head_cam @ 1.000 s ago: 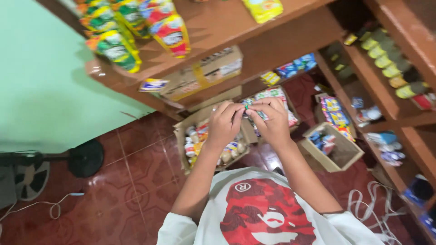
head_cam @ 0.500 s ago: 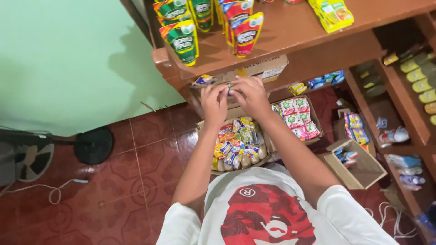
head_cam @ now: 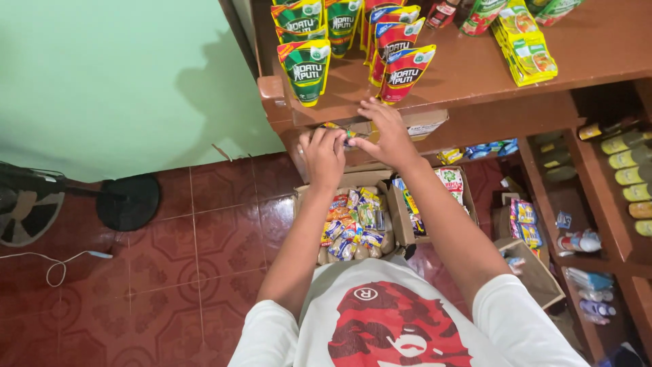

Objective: Organizing and stocking various grocery products on wooden shelves and in storage boxes.

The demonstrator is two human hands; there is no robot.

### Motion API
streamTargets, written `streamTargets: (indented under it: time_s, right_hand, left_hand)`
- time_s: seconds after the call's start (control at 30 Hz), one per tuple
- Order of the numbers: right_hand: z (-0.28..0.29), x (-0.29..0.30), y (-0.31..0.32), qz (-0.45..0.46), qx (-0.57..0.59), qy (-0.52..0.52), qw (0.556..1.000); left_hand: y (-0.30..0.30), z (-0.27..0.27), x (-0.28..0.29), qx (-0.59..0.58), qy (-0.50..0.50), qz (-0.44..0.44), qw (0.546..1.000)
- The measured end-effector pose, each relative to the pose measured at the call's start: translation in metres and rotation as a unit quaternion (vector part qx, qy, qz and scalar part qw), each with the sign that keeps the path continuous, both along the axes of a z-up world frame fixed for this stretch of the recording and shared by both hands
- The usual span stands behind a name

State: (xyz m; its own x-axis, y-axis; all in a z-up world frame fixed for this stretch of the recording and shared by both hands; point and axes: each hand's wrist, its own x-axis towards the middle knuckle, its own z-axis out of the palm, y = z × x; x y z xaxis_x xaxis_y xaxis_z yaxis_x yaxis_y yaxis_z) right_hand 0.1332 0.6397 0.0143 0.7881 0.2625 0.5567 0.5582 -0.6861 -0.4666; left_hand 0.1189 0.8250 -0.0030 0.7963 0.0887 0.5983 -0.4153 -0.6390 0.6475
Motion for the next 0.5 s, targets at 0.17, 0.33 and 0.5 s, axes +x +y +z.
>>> streamTargets:
  time_s: [0.17,0.33,0.5]
  right_hand:
    - [-0.027,0.009,-0.005,-0.007,-0.014,-0.001,1.000]
    - [-0.011,0.005,-0.009,-0.002,0.001,0.060,0.998]
    - [-0.012,0.007,0.003,-0.020,0.010,0.088,0.996]
  left_hand:
    - [0.006,-0.007,0.010,0.059,-0.005,-0.006,0.998]
    - [0.009,-0.033,0.025,-0.006,0.017,-0.003,1.000]
    - [0.007,-0.031,0.022,-0.056,0.039,-0.018,0.998]
